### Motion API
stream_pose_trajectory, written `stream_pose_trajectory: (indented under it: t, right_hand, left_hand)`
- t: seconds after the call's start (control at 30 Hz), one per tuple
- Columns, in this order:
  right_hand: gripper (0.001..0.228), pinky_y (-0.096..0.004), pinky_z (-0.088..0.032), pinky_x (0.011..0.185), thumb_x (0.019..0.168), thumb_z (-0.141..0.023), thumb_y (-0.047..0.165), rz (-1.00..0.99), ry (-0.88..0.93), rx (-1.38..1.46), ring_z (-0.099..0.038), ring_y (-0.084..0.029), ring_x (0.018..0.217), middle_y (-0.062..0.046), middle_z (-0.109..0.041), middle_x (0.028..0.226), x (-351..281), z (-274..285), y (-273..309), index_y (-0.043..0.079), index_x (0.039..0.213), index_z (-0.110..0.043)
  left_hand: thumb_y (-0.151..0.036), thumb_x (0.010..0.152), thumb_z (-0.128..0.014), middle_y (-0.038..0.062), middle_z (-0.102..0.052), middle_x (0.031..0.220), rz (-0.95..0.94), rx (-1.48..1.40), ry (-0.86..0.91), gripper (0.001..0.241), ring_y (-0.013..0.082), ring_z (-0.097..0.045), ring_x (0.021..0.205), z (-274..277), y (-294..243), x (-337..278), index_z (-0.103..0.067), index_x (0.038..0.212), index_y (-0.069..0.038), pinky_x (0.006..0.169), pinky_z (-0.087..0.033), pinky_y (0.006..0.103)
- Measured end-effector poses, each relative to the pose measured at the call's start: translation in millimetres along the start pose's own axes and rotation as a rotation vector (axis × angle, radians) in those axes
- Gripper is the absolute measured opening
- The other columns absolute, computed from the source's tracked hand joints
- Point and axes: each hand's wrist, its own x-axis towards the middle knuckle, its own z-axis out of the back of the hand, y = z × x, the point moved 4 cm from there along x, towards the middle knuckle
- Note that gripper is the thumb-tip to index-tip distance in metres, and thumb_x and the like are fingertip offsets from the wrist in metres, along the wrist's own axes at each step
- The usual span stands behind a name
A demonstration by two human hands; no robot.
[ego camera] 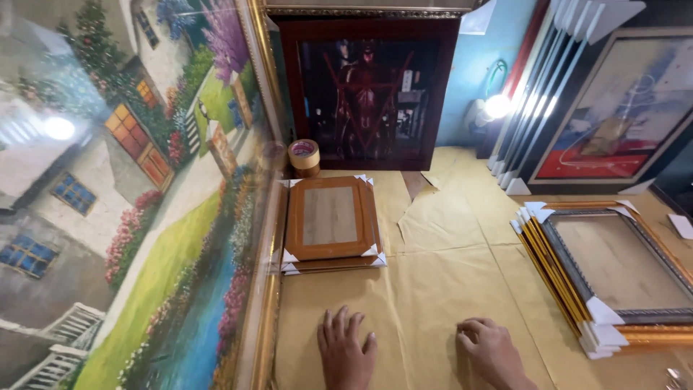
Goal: Assembling picture frames by securing the backings with a manual tool
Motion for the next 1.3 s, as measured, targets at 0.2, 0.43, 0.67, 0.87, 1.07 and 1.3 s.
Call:
stream_pose_trajectory:
  t: [0.2, 0.43, 0.67, 0.87, 1.07, 1.3]
  right_hand:
    - [0.03, -0.025, -0.043, 0.089, 0.076, -0.054, 0.037, 0.022, 0.023, 0.023, -0.058, -0.013, 0.099, 0.004, -0.063, 0.106, 10.5, 3.0, -28.5, 0.023, 0.098, -0.069]
    - [0.033, -0.026, -0.044, 0.088, 0.077, -0.055, 0.034, 0.01, 0.11, 0.145, -0.059, -0.014, 0.1, 0.0, -0.064, 0.108, -5.8, 33.2, -35.4, 0.017, 0.104, -0.066]
    - [0.032, -0.022, -0.044, 0.084, 0.076, -0.054, 0.036, -0.073, 0.14, 0.252, -0.064, -0.008, 0.097, 0.007, -0.07, 0.103, -33.3, 98.7, -67.2, 0.023, 0.101, -0.069]
    - [0.029, -0.027, -0.048, 0.063, 0.077, -0.052, 0.024, -0.136, 0.07, 0.525, -0.066, -0.012, 0.081, -0.002, -0.072, 0.089, -49.5, 183.2, -100.4, 0.015, 0.099, -0.069]
    - [0.023, -0.034, -0.049, 0.07, 0.079, -0.054, 0.028, -0.129, -0.201, 0.494, -0.06, -0.017, 0.084, -0.001, -0.066, 0.087, -8.2, 225.3, -198.8, 0.022, 0.098, -0.068]
    - [0.031, -0.039, -0.04, 0.093, 0.078, -0.058, 0.03, -0.084, -0.267, 0.535, -0.054, -0.022, 0.107, -0.002, -0.06, 0.114, 24.1, 243.5, -253.2, 0.023, 0.108, -0.062]
  left_hand:
    - [-0.035, 0.068, -0.059, 0.003, -0.049, 0.122, -0.027, -0.017, 0.048, 0.035, 0.0328, -0.035, 0.121, -3.0, 6.1, -2.9, -0.06, 0.101, -0.024, 0.098, -0.025, 0.0486]
    - [-0.034, 0.068, -0.058, 0.003, -0.05, 0.122, -0.024, 0.045, 0.032, 0.036, 0.0326, -0.036, 0.122, -8.3, 2.5, -3.7, -0.06, 0.102, -0.024, 0.097, -0.028, 0.0497]
    - [-0.037, 0.064, -0.06, 0.0, -0.057, 0.104, 0.147, 0.163, 0.073, 0.03, 0.0301, -0.047, 0.099, -18.6, -39.7, -6.9, -0.062, 0.089, -0.021, 0.077, -0.042, 0.0457]
    - [-0.043, 0.074, -0.049, -0.006, -0.064, 0.102, 0.49, -0.169, 0.593, 0.034, 0.0183, -0.057, 0.098, -4.2, -164.3, 1.7, -0.061, 0.098, -0.023, 0.083, -0.044, 0.0329]
    - [-0.044, 0.073, -0.052, -0.003, -0.068, 0.093, 0.453, -0.447, 0.711, 0.038, 0.0158, -0.063, 0.091, -32.9, -268.6, -6.9, -0.063, 0.1, -0.02, 0.08, -0.048, 0.0313]
    - [-0.045, 0.071, -0.058, 0.003, -0.066, 0.098, 0.496, -0.641, 0.648, 0.05, 0.0223, -0.06, 0.098, -84.2, -332.4, -4.3, -0.057, 0.113, -0.016, 0.084, -0.047, 0.0373]
